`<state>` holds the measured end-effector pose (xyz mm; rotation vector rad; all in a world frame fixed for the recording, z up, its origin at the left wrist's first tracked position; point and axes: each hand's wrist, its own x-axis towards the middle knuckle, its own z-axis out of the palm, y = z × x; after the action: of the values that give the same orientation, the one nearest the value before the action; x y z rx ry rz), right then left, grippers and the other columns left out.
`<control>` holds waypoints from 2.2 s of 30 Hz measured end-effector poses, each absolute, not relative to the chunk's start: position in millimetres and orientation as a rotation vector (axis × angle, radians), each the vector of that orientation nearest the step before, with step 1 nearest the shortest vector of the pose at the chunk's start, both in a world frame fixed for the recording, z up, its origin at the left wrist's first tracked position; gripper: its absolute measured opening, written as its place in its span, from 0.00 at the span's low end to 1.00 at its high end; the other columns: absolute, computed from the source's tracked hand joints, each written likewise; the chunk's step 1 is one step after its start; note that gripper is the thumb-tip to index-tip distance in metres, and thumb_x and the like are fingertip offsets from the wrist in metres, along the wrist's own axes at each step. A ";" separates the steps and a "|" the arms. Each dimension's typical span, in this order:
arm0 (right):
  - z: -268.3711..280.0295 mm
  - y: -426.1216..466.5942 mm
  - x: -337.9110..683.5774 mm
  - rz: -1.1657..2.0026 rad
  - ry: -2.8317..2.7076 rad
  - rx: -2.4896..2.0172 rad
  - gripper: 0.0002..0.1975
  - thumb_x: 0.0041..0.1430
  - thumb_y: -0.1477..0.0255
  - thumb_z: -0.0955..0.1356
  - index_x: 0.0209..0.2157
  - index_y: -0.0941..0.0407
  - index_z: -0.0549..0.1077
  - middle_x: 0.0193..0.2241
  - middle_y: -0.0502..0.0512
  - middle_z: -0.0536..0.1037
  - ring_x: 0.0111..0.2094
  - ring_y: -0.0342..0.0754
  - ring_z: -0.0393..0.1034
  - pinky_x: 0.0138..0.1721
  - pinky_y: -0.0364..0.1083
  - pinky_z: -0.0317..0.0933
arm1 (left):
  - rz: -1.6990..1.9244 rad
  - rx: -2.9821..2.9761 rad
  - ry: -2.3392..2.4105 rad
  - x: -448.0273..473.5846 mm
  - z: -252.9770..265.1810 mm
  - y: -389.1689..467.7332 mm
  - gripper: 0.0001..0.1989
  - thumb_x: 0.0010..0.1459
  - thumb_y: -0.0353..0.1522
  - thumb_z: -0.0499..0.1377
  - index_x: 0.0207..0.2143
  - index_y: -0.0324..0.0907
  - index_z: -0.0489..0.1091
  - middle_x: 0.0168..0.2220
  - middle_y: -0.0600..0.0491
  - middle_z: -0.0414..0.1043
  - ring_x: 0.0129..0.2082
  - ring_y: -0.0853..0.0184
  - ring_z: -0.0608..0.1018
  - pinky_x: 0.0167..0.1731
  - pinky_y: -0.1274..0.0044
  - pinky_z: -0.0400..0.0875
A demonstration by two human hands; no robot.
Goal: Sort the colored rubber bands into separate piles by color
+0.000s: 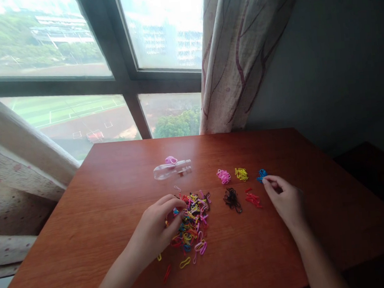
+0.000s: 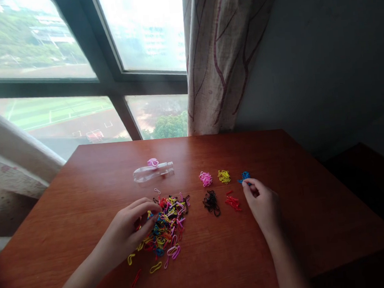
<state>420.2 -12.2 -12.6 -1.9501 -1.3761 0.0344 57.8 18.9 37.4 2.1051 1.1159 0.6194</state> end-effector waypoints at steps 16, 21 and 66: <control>-7.8 -28.8 379.6 -0.018 -1.454 -1.832 0.20 0.64 0.58 0.64 0.39 0.57 0.80 0.26 0.58 0.81 0.24 0.49 0.73 0.29 0.45 0.67 | 0.613 2.149 1.179 54.2 37.4 27.9 0.08 0.62 0.29 0.54 0.37 0.42 0.73 0.35 0.52 0.75 0.29 0.69 0.74 0.29 0.79 0.66; -10.1 -49.0 323.5 0.252 -1.570 -1.625 0.13 0.66 0.66 0.64 0.36 0.54 0.79 0.31 0.56 0.82 0.27 0.49 0.76 0.30 0.43 0.70 | 0.594 2.183 1.304 46.0 34.7 35.3 0.08 0.61 0.31 0.55 0.38 0.42 0.74 0.33 0.53 0.74 0.25 0.70 0.72 0.27 0.79 0.65; -25.1 -58.2 288.1 0.523 -1.683 -1.478 0.09 0.64 0.75 0.64 0.37 0.55 0.77 0.32 0.53 0.81 0.31 0.47 0.76 0.34 0.42 0.67 | 0.343 2.652 1.127 149.9 46.2 92.6 0.07 0.62 0.28 0.55 0.35 0.42 0.73 0.38 0.49 0.75 0.38 0.61 0.77 0.37 0.73 0.70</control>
<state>288.1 -58.2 -25.1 -1.4778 -1.6827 0.5225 149.9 92.6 46.2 2.6521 1.1265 0.3426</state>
